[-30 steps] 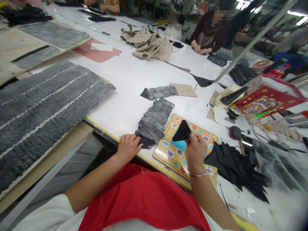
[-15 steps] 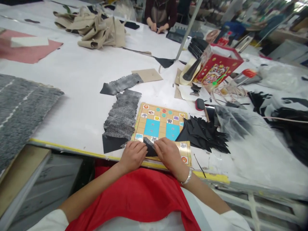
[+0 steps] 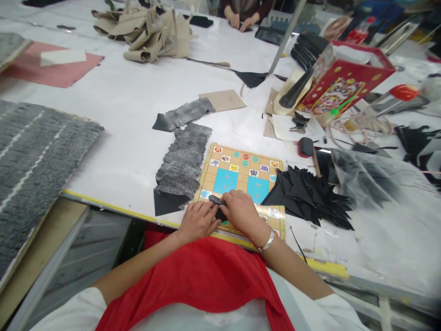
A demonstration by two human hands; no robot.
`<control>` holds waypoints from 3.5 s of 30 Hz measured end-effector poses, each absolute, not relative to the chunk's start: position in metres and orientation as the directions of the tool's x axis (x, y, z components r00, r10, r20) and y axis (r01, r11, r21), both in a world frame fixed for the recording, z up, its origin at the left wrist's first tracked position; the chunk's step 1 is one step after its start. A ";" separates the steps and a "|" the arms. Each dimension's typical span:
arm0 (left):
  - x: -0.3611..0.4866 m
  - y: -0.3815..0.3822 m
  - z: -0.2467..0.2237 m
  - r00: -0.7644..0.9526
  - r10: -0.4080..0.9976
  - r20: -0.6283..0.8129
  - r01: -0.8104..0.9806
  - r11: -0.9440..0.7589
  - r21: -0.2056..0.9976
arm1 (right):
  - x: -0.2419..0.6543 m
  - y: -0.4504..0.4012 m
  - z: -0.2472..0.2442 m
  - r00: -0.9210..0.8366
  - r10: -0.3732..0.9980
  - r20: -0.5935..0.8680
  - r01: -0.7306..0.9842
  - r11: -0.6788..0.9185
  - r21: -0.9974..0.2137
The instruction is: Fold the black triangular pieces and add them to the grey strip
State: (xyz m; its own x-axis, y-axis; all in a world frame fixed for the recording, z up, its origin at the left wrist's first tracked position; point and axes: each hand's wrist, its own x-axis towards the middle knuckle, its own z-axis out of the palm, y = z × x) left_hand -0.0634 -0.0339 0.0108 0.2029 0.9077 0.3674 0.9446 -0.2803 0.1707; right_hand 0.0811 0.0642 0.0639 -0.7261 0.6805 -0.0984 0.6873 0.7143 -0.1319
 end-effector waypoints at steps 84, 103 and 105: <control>-0.074 -0.021 0.013 0.249 0.899 0.360 0.921 -0.334 0.198 | 0.125 0.052 0.022 -0.853 0.435 0.289 0.403 0.900 -0.166; -0.069 -0.028 0.012 0.273 0.932 0.240 0.948 -0.303 0.098 | 0.136 0.031 0.026 -0.838 0.514 0.182 0.490 0.857 -0.161; -0.067 -0.029 0.014 0.271 0.931 0.246 0.951 -0.298 0.081 | 0.136 0.029 0.025 -0.827 0.526 0.198 0.502 0.850 -0.163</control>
State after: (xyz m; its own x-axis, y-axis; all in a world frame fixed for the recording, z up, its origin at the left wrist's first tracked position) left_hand -0.0674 -0.0286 0.0140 0.2708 0.9306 0.2462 0.9510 -0.2982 0.0814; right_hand 0.1363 0.0291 0.0252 -0.8269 0.5262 0.1984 0.5016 0.8496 -0.1629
